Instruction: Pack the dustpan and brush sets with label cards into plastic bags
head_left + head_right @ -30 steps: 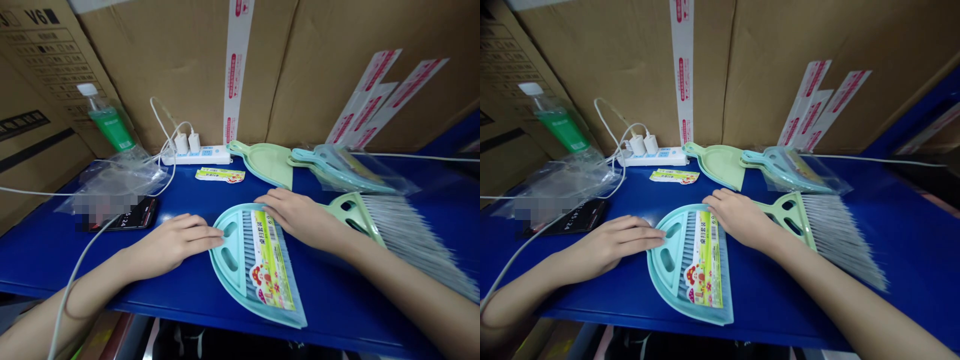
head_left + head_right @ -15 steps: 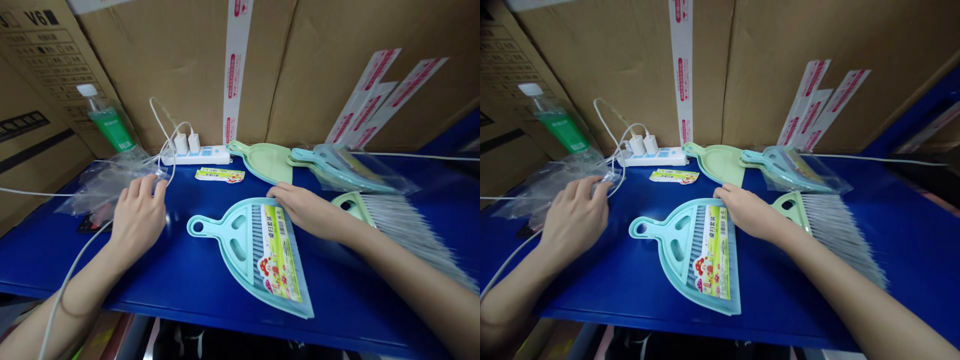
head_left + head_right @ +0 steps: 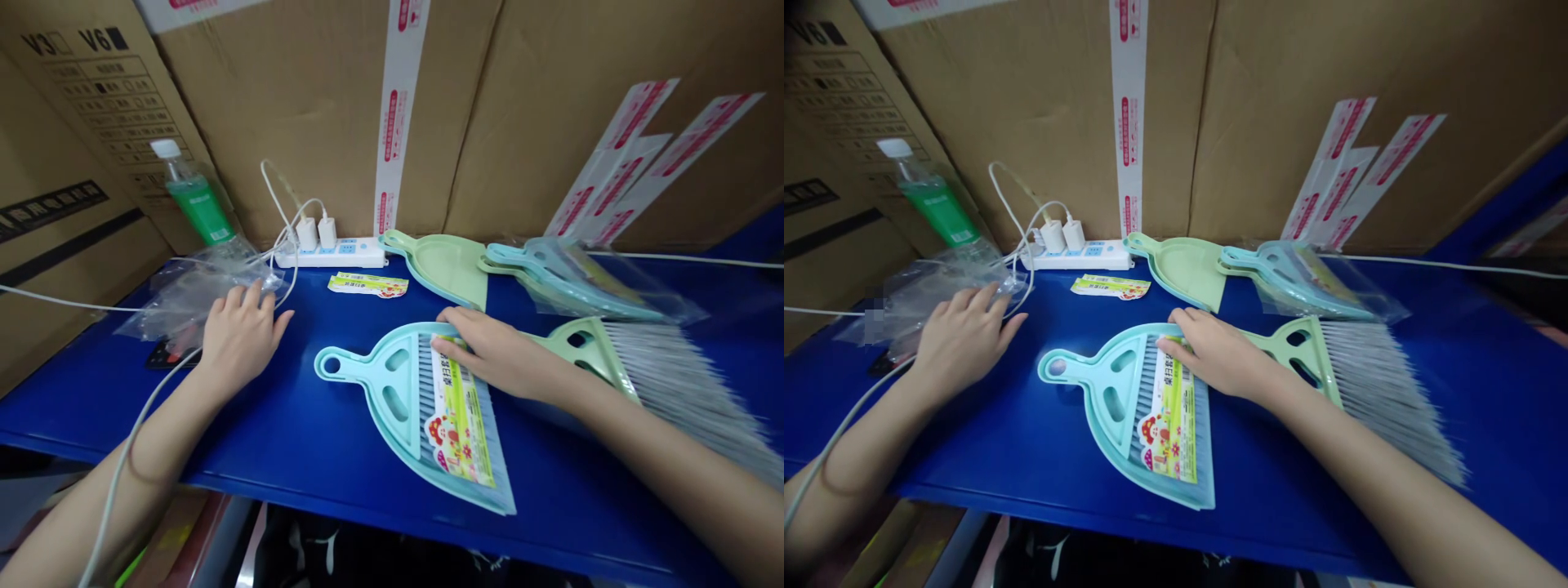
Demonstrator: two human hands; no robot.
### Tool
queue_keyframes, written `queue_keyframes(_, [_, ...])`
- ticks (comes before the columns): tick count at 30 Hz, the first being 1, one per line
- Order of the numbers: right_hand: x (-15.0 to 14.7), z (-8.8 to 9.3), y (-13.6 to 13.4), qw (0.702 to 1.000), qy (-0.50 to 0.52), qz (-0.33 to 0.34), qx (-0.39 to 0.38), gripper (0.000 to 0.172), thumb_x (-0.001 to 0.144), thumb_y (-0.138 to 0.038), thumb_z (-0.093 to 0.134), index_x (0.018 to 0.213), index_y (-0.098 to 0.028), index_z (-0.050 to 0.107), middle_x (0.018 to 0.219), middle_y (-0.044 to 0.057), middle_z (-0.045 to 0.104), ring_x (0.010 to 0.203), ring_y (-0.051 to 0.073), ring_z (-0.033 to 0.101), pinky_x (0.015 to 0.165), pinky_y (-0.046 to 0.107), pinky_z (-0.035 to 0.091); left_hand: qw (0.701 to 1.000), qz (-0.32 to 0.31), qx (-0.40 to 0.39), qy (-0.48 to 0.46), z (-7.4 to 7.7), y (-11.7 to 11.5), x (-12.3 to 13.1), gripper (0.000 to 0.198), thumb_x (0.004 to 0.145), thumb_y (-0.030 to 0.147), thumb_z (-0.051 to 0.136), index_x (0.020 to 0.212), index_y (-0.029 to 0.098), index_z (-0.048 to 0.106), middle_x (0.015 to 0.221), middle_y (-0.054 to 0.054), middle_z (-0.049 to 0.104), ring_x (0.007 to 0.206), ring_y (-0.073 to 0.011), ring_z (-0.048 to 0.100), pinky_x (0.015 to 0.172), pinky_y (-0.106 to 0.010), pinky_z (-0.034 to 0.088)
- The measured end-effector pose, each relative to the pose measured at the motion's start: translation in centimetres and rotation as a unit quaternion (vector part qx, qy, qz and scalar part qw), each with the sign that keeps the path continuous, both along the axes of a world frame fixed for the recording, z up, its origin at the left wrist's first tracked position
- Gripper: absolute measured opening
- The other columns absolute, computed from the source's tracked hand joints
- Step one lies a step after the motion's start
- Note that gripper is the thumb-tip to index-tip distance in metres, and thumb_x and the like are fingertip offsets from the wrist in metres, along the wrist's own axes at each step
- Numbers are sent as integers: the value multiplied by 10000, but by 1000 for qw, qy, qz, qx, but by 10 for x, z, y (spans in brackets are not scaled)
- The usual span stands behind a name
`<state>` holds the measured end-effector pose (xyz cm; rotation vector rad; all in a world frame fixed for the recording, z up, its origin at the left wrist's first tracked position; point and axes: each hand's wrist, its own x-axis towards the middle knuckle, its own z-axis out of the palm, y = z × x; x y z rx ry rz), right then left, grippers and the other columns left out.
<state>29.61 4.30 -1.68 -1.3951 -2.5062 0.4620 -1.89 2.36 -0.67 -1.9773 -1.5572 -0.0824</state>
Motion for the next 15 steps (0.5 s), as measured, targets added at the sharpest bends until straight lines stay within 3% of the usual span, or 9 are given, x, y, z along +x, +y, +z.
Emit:
queue_keyframes(8, [-4, 6, -1, 999, -19, -28, -22, 294, 916, -492, 303, 742, -259, 350, 791, 73, 598, 748, 236, 596, 645, 359, 448, 1000, -21, 7, -16, 2, -1, 2, 489, 981, 317, 314, 1156, -27, 615, 1095, -278, 670, 969, -391, 640, 720, -464, 494])
queue_keyframes(15, [9, 17, 3, 998, -11, -30, -58, 353, 884, -569, 318, 721, -257, 346, 721, 50, 594, 654, 204, 562, 581, 332, 421, 978, -206, 29, 8, 7, -13, 13, 345, 977, 159, 350, 963, 125, 693, 937, -107, 742, 863, -261, 670, 665, -373, 469])
